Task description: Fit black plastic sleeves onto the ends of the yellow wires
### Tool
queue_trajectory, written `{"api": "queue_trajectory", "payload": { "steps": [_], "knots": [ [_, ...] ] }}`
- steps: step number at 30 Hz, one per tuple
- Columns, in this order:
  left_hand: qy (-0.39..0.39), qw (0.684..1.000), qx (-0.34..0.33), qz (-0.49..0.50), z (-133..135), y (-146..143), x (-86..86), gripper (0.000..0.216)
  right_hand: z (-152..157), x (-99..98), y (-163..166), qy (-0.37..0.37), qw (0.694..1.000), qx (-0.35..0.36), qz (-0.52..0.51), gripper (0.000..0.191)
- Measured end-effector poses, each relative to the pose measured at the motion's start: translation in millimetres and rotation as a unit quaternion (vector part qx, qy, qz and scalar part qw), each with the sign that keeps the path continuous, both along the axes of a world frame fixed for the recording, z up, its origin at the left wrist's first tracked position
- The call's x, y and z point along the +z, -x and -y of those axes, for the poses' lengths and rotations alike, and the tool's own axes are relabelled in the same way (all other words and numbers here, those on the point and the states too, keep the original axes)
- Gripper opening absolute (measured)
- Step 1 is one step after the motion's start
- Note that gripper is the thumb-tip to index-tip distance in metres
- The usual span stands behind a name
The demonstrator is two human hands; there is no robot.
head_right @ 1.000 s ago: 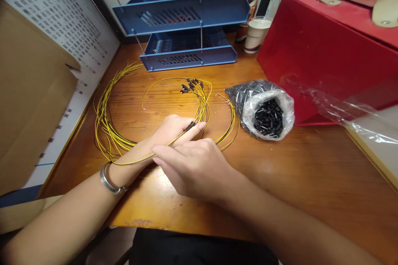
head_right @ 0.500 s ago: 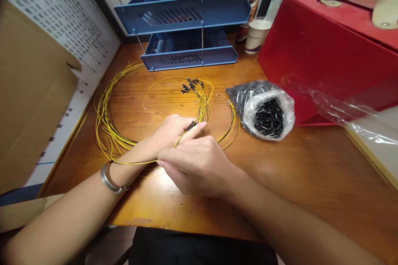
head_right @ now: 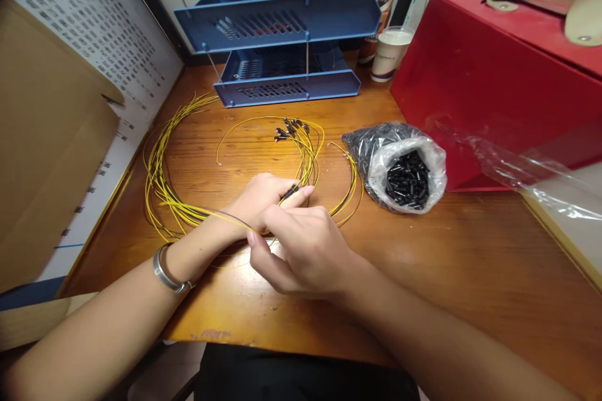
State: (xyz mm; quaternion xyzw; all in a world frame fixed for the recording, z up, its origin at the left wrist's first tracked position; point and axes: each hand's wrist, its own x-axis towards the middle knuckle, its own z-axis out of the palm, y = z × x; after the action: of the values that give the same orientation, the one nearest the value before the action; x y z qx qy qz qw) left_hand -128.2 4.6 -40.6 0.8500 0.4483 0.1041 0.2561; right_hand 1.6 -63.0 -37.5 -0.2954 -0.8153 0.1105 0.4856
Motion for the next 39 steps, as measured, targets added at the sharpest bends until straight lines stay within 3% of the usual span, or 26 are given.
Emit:
{"api": "queue_trajectory", "payload": {
  "steps": [8,13,20,27,32,39],
  "knots": [
    [-0.005,1.0,-0.01,-0.026,0.1,-0.9,5.4,0.055,1.1,-0.2,3.1,-0.013,0.999,-0.036,0.015,0.009],
    [0.008,0.999,-0.023,-0.028,1.1,0.5,7.0,0.053,1.4,-0.8,1.1,-0.014,0.999,-0.04,0.013,0.028],
    [-0.008,0.998,-0.056,-0.003,0.8,6.8,0.0,0.023,-7.1,2.9,-4.8,0.035,0.994,-0.076,-0.073,0.015],
    [-0.007,1.0,-0.023,-0.013,-0.5,2.3,0.7,0.055,-8.1,1.1,-6.9,-0.051,0.997,0.008,0.06,0.006],
    [-0.014,1.0,-0.024,0.007,2.4,2.0,4.2,0.055,-7.0,-2.1,-5.1,-0.067,0.993,0.003,0.097,0.022],
    [-0.015,1.0,-0.022,0.004,3.4,0.7,7.2,0.054,-6.1,-1.8,-2.0,-0.067,0.994,-0.02,0.08,0.023]
  ]
}}
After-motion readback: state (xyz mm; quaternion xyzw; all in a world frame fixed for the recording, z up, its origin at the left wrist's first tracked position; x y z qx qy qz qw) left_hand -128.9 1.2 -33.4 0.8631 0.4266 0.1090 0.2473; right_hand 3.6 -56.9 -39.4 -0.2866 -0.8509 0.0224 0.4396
